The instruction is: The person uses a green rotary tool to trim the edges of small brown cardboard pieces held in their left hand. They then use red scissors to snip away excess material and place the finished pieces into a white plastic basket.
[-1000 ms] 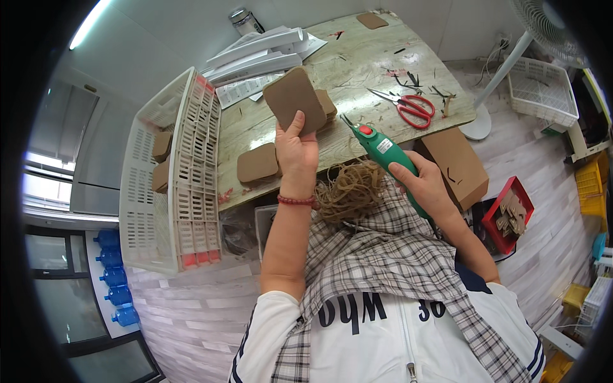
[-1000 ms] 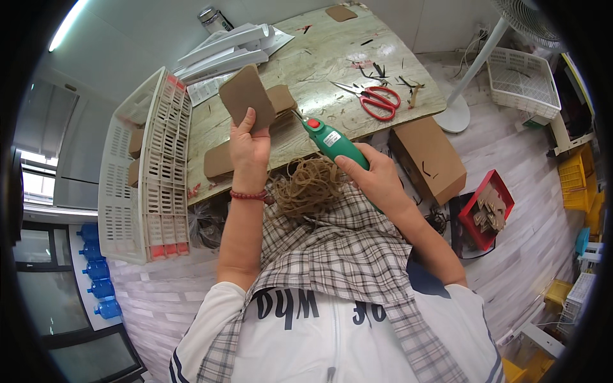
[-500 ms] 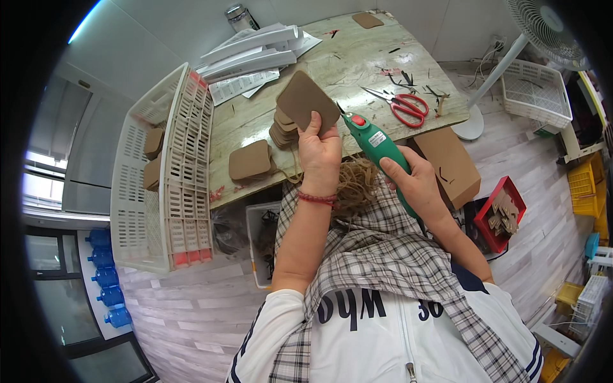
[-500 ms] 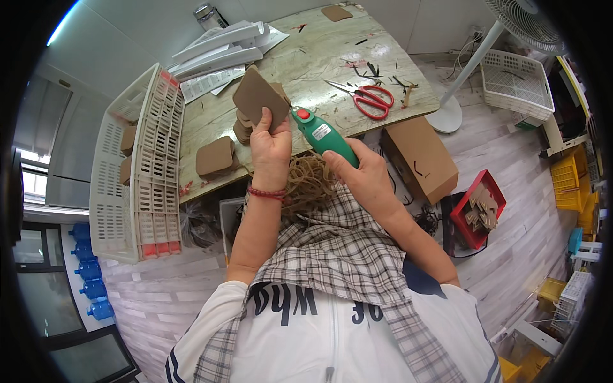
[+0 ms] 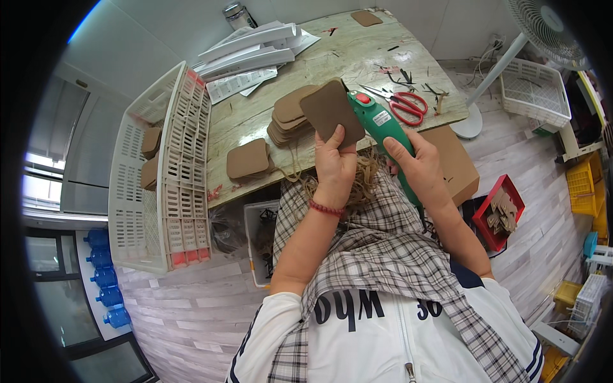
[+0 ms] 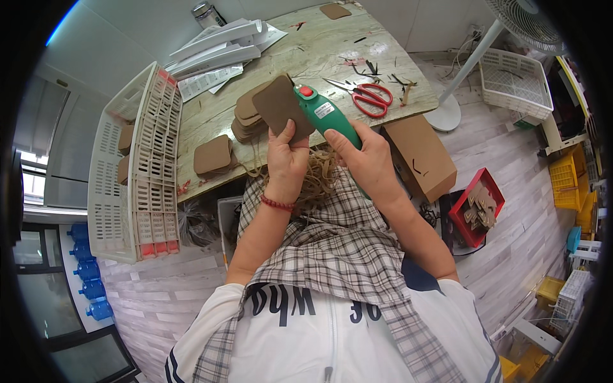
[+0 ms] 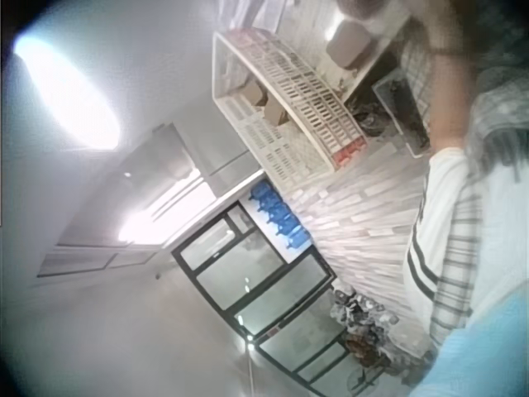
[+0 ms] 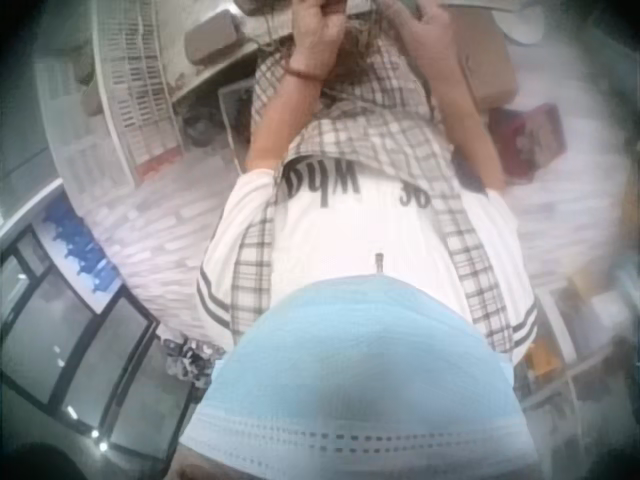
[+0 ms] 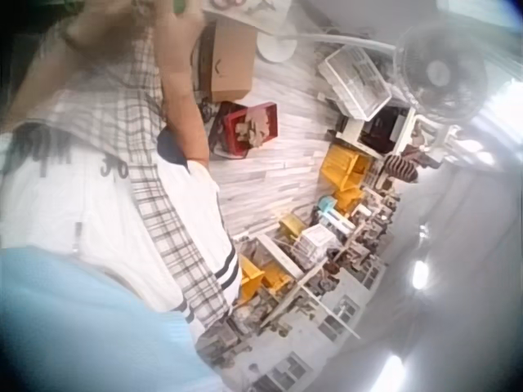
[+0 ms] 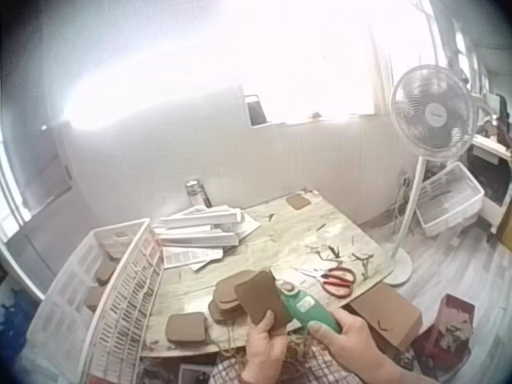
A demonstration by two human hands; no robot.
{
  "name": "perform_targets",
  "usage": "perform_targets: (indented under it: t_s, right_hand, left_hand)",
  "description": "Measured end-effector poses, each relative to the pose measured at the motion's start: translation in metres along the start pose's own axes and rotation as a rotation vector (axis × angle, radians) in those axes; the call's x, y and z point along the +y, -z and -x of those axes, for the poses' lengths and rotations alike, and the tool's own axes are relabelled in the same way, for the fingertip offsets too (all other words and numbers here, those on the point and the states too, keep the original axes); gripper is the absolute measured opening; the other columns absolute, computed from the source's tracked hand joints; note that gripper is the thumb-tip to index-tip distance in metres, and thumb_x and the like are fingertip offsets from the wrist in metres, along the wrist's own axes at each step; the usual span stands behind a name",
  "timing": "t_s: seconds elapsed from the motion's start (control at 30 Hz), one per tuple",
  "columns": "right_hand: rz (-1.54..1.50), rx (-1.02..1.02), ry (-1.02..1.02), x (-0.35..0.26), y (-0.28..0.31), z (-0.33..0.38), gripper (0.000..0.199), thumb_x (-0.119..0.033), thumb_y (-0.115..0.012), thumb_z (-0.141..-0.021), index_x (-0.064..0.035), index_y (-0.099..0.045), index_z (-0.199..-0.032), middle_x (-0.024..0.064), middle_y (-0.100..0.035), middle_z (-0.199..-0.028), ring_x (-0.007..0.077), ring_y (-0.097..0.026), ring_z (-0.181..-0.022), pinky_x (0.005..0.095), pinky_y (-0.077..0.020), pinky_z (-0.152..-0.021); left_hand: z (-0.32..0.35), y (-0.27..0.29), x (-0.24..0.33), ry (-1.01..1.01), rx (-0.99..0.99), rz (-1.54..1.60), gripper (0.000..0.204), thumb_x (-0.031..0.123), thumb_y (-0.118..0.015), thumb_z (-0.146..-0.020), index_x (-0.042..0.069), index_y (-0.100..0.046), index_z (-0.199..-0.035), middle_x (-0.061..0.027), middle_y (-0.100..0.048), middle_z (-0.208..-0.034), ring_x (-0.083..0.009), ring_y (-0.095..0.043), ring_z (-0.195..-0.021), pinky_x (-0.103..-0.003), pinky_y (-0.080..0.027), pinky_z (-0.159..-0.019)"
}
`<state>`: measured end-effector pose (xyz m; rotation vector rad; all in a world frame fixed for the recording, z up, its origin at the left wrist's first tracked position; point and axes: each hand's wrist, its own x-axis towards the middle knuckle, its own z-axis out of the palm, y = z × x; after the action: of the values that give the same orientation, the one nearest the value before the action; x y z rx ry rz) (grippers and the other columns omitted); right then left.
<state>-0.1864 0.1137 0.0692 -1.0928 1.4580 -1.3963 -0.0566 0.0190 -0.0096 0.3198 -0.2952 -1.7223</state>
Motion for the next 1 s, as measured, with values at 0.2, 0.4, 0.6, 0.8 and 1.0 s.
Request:
perform_targets:
  t_s: [0.2, 0.4, 0.6, 0.8, 1.0]
  right_hand:
    - [-0.044, -0.069, -0.072, -0.007, 0.013, 0.002, 0.032, -0.028, -0.067, -0.090, 0.0022, -0.063, -0.100, -0.0003, -0.057, -0.071, 0.0050, -0.051, -0.059, 0.0215, -0.0428, -0.054]
    - [0.042, -0.188, -0.110, -0.005, 0.038, 0.011, 0.032, -0.028, -0.067, -0.089, 0.0012, -0.063, -0.101, -0.0003, -0.056, -0.072, 0.0055, -0.051, -0.061, 0.0220, -0.0420, -0.054]
    - [0.171, -0.271, -0.117, 0.002, 0.047, 0.022, 0.036, -0.031, -0.067, -0.088, 0.0012, -0.063, -0.103, 0.0000, -0.056, -0.071, 0.0056, -0.052, -0.061, 0.0216, -0.0429, -0.055]
    - [0.171, -0.255, -0.114, 0.005, 0.035, 0.023, 0.036, -0.031, -0.067, -0.089, 0.0015, -0.062, -0.104, 0.0008, -0.057, -0.070, 0.0058, -0.053, -0.061, 0.0218, -0.0436, -0.055]
    - [0.149, -0.317, -0.165, 0.011, 0.035, 0.015, 0.037, -0.031, -0.067, -0.089, 0.0015, -0.062, -0.106, 0.0011, -0.057, -0.072, 0.0059, -0.053, -0.061, 0.0221, -0.0445, -0.055]
  left_hand:
    - [-0.001, 0.019, 0.014, -0.027, -0.037, -0.204, 0.040, -0.009, -0.059, -0.086, 0.007, -0.053, -0.122, -0.0081, -0.060, -0.119, -0.0218, -0.060, -0.108, -0.037, -0.053, -0.093]
    - [-0.011, 0.037, 0.058, 0.003, -0.144, -0.508, 0.035, -0.011, -0.059, -0.085, 0.004, -0.060, -0.117, -0.0057, -0.066, -0.110, -0.0170, -0.063, -0.101, -0.031, -0.053, -0.089]
    - [-0.004, 0.034, 0.093, 0.173, -0.171, -0.772, 0.039, -0.013, -0.059, -0.082, 0.000, -0.060, -0.119, -0.0060, -0.067, -0.108, -0.0131, -0.063, -0.096, -0.026, -0.052, -0.084]
    - [0.013, 0.035, 0.090, 0.343, -0.122, -0.810, 0.042, -0.013, -0.060, -0.080, -0.002, -0.059, -0.121, -0.0070, -0.067, -0.108, -0.0135, -0.064, -0.094, -0.026, -0.052, -0.082]
    - [0.023, 0.034, 0.096, 0.423, -0.146, -0.902, 0.044, -0.010, -0.059, -0.080, -0.002, -0.058, -0.123, -0.0058, -0.067, -0.107, -0.0117, -0.063, -0.092, -0.025, -0.051, -0.080]
